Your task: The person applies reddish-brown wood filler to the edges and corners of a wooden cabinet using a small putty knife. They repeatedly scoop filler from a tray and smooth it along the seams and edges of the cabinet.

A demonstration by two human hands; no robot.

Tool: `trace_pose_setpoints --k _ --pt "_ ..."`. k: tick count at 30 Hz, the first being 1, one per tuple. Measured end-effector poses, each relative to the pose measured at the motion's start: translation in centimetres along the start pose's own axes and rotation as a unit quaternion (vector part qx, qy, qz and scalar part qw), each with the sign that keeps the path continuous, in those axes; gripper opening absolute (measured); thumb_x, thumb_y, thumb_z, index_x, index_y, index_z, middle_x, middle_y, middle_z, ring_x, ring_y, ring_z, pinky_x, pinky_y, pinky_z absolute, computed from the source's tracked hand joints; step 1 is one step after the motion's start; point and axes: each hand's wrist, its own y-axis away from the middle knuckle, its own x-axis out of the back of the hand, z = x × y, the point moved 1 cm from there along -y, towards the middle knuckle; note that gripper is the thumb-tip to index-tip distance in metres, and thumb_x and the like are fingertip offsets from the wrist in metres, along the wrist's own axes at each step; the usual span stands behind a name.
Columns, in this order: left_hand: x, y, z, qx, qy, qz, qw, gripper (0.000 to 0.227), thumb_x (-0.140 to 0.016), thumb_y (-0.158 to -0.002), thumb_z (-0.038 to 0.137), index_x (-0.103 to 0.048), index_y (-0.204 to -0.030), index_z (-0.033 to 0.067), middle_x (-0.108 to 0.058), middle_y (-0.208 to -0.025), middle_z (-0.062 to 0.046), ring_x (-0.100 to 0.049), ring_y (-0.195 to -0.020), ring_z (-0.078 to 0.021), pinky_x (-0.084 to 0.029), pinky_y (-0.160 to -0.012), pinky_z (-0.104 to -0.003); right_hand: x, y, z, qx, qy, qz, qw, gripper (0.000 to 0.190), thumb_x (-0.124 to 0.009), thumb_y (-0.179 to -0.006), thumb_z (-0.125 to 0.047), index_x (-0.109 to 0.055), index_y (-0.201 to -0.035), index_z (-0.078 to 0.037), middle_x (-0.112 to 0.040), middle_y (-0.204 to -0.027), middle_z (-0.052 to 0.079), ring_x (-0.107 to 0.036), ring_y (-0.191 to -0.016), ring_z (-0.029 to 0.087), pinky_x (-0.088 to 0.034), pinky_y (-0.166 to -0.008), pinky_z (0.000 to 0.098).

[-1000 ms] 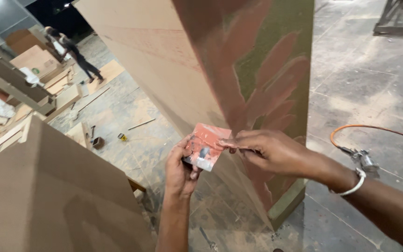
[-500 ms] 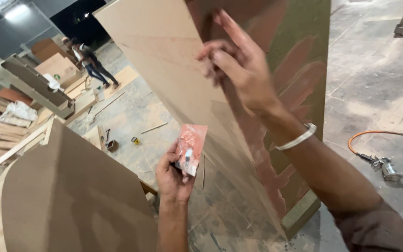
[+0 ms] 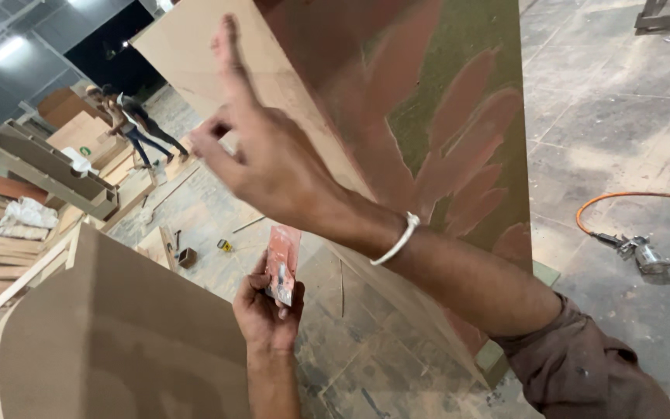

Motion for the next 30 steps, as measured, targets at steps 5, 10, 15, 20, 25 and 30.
trace_pose_setpoints --k 5,10,15,20,25,30 --pt "0.8 0.7 0.2 0.002 0.042 -0.107 0.993 0.052 -0.046 -0.088 0.006 -0.054 -0.136 -0.0119 -0.067 -0.087 -0.009 -0.043 -0.046 -0.0140 -0.038 -0.042 -0.027 2.9 -2.5 0.0 0.011 -0.046 0.040 0.998 0.056 -0.057 -0.105 -0.012 -0.029 -0.148 0.011 -0.074 -0.089 0.011 -0.061 -0.056 0.011 -0.046 -0.042 0.0231" --pt "1.0 0.9 0.8 -0.015 0.023 -0.059 0.998 0.052 -0.043 -0.086 0.008 -0.053 -0.134 -0.0100 -0.072 -0.096 -0.012 -0.041 -0.040 -0.0136 -0.037 -0.040 -0.027 1.5 -4.0 -0.6 -0.007 -0.034 0.022 0.999 0.064 -0.058 -0.103 -0.013 -0.021 -0.150 0.010 -0.073 -0.086 0.008 -0.065 -0.061 0.007 -0.049 -0.043 0.0227" --pt "-0.1 0.8 0.9 -0.020 0.015 -0.061 0.998 0.056 -0.044 -0.081 0.010 -0.053 -0.134 -0.0083 -0.074 -0.105 -0.013 -0.043 -0.038 -0.0156 -0.039 -0.039 -0.028 0.7 -0.9 -2.6 -0.014 0.222 -0.182 0.958 0.073 -0.053 -0.102 -0.013 -0.012 -0.163 -0.010 -0.060 -0.066 0.006 -0.052 -0.050 0.010 -0.045 -0.041 0.0282" --pt "-2.1 2.5 -0.1 0.013 -0.008 -0.063 0.998 0.059 -0.044 -0.078 0.010 -0.050 -0.133 -0.0119 -0.068 -0.102 -0.018 -0.063 -0.062 -0.0214 -0.051 -0.050 -0.032 4.1 4.9 -2.2 -0.019 0.295 -0.490 0.820 0.073 -0.050 -0.095 -0.008 -0.029 -0.161 -0.033 -0.053 -0.061 -0.001 -0.044 -0.046 0.013 -0.045 -0.046 0.0300" --pt "-4.0 2.7 -2.3 -0.004 0.034 -0.108 0.994 0.053 -0.042 -0.081 0.006 -0.047 -0.131 -0.0124 -0.065 -0.095 -0.019 -0.063 -0.060 -0.0232 -0.055 -0.055 -0.034 9.8 8.3 -1.5 0.152 0.238 -0.457 0.844 0.066 -0.053 -0.100 -0.015 -0.033 -0.160 -0.034 -0.065 -0.095 0.004 -0.062 -0.078 0.015 -0.052 -0.064 0.0329" --pt "-4.7 1.9 -3.0 -0.027 0.112 -0.218 0.969 0.052 -0.048 -0.089 0.006 -0.050 -0.135 -0.0158 -0.066 -0.094 -0.017 -0.060 -0.058 -0.0199 -0.052 -0.053 -0.033 10.6 3.8 -1.8 0.055 0.530 -0.380 0.756 0.063 -0.041 -0.107 -0.019 -0.020 -0.165 -0.032 -0.059 -0.085 0.009 -0.051 -0.054 0.018 -0.049 -0.042 0.0344"
